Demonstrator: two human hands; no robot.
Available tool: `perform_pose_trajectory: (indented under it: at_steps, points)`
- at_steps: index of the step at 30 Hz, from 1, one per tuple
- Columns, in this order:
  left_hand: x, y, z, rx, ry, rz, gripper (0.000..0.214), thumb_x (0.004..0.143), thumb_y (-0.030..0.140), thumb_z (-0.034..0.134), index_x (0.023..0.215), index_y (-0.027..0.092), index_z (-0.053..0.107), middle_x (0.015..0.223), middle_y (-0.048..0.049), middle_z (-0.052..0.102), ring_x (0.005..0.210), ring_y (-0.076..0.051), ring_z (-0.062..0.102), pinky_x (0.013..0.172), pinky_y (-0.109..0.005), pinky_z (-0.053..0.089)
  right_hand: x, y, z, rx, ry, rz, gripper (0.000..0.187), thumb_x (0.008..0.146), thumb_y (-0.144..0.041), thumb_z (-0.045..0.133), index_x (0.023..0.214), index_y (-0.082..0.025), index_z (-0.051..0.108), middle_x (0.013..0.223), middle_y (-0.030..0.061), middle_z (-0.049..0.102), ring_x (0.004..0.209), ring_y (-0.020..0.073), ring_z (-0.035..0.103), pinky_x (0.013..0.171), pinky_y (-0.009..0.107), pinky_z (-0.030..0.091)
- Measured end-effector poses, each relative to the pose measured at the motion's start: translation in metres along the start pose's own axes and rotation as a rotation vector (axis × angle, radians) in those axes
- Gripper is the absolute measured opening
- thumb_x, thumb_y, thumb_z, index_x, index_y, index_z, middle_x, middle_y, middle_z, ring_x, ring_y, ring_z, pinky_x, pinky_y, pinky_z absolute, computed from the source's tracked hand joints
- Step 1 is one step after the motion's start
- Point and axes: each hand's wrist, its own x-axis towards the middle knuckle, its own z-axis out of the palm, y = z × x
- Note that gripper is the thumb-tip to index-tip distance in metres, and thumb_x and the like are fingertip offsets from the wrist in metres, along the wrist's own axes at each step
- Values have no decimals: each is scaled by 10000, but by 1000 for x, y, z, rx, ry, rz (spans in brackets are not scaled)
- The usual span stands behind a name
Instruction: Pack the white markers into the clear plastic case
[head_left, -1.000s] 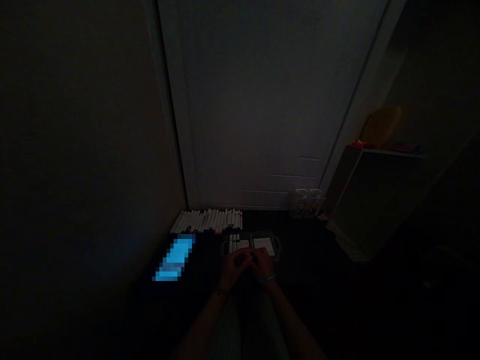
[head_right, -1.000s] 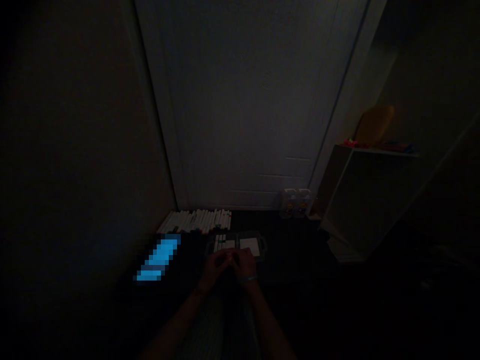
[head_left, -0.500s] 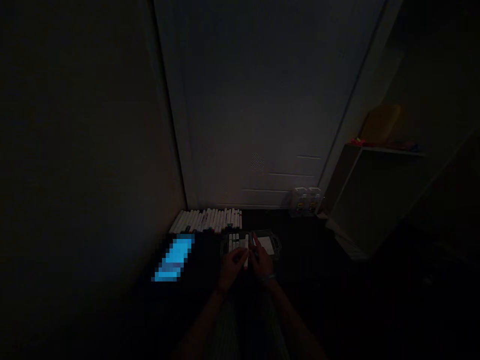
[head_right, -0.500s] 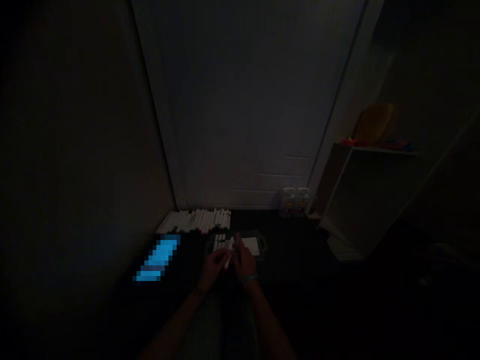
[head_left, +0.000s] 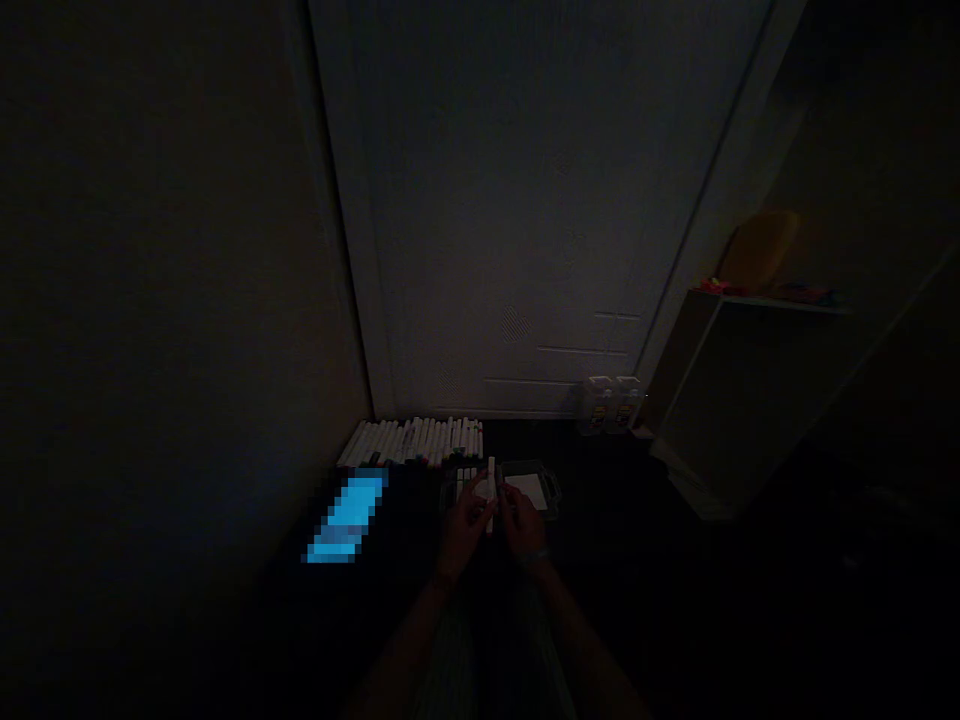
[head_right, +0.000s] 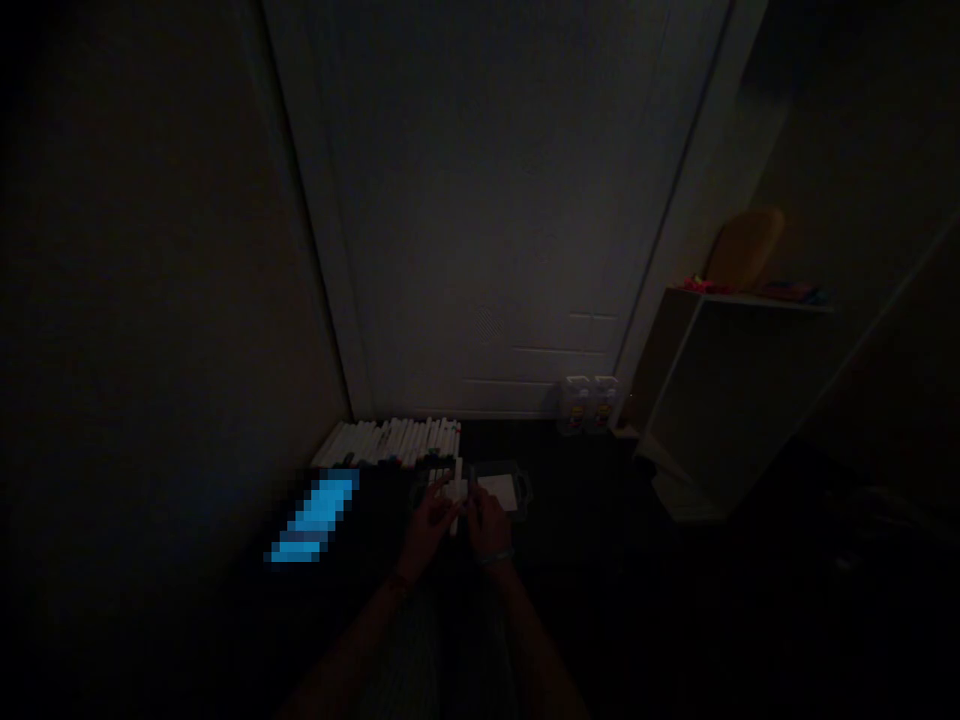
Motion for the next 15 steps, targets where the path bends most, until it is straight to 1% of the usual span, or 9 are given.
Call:
perform_pose_trajectory:
  at_steps: [2,4,10,15]
  points:
    - [0,-2,1,-4,-9,2,603,783,406,516,1328,224,333,778,8,647,715,-139,636,621,-232,494,0,2,1,-11,0,-6,304,908,-276,352,1126,-207,553,990,63,619,909,167,575,807,294,438]
    - [1,-5,1,0,-10,-2,603,790,412,504,1332,224,318,801,0,654,732,-147,640,620,-236,493,-1,3,2,-8,0,-11,293,906,-265,356,1104,-213,565,971,56,623,898,162,576,801,290,437]
    - [4,-15,1,91,4,4,436,797,430,477,1179,221,506,845,-18,674,750,-152,641,669,-255,489,0,3,2,9,-4,-33,274,899,-257,369,1059,-221,589,960,46,629,899,159,573,802,287,436]
    - [4,-19,2,103,20,-4,421,802,440,454,1147,212,531,895,-27,671,785,-157,637,693,-264,493,0,4,2,21,4,-38,267,892,-257,382,1049,-209,593,980,51,630,929,161,567,822,294,433]
